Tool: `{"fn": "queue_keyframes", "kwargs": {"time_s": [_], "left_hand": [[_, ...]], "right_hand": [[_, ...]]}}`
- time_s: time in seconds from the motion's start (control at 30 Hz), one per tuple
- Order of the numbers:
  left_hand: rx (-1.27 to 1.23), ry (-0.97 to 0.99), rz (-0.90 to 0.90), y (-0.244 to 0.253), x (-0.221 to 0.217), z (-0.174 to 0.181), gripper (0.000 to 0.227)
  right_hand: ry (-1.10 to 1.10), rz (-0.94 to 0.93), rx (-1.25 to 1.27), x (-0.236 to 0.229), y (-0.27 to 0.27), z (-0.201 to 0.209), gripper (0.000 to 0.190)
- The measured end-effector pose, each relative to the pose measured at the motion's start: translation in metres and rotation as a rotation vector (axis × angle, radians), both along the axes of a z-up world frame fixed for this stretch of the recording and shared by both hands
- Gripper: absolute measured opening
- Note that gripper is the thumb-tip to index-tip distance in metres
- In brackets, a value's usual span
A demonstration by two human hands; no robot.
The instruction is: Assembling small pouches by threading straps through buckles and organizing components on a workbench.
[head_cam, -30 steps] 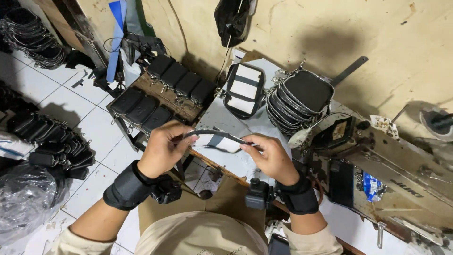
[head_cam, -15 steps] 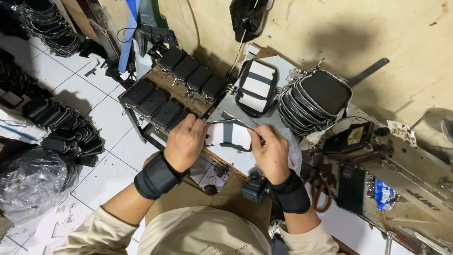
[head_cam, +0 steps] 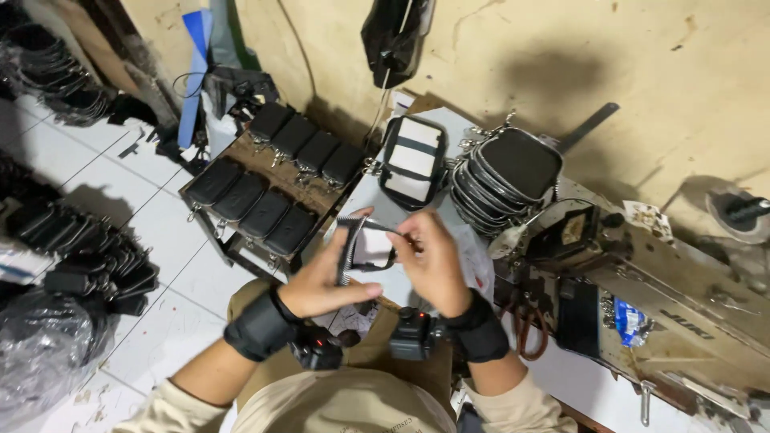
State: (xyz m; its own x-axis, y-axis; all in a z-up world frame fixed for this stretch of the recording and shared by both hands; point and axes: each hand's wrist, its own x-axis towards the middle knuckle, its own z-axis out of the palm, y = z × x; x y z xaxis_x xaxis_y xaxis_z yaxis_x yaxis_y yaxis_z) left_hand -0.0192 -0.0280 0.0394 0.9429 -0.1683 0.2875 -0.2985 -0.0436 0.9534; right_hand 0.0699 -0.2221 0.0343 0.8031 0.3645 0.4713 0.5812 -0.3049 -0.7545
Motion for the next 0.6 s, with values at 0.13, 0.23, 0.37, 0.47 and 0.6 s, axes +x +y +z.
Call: {"fn": "queue_keyframes", "kwargs": {"time_s": [0.13, 0.23, 0.37, 0.47, 0.6], "left_hand": [[0.007, -0.059, 0.185, -0.022, 0.014, -0.020, 0.103], [0.204, -0.001, 0.365, -0.022, 0.021, -0.020, 0.099], [0.135, 0.051, 0.418, -0.023, 0.026, -0.015, 0.091], [0.030, 0.184, 0.476, 0.001, 0.030, -0.025, 0.093], [-0.455, 0.134, 0.484, 0.004, 0.052, -0.006, 0.066]], "right_hand": [[-0.134, -0.088, -0.179, -0.006, 0.003, 0.008, 0.018], [-0.080, -0.076, -0.222, 0.000, 0.000, 0.001, 0.018], [-0.102, -0.108, -0.185, -0.002, 0.008, -0.005, 0.017], [0.009, -0.105, -0.080, -0.010, 0.010, 0.012, 0.027], [0.112, 0.106, -0.029, -0.013, 0.009, 0.015, 0.023]]}}
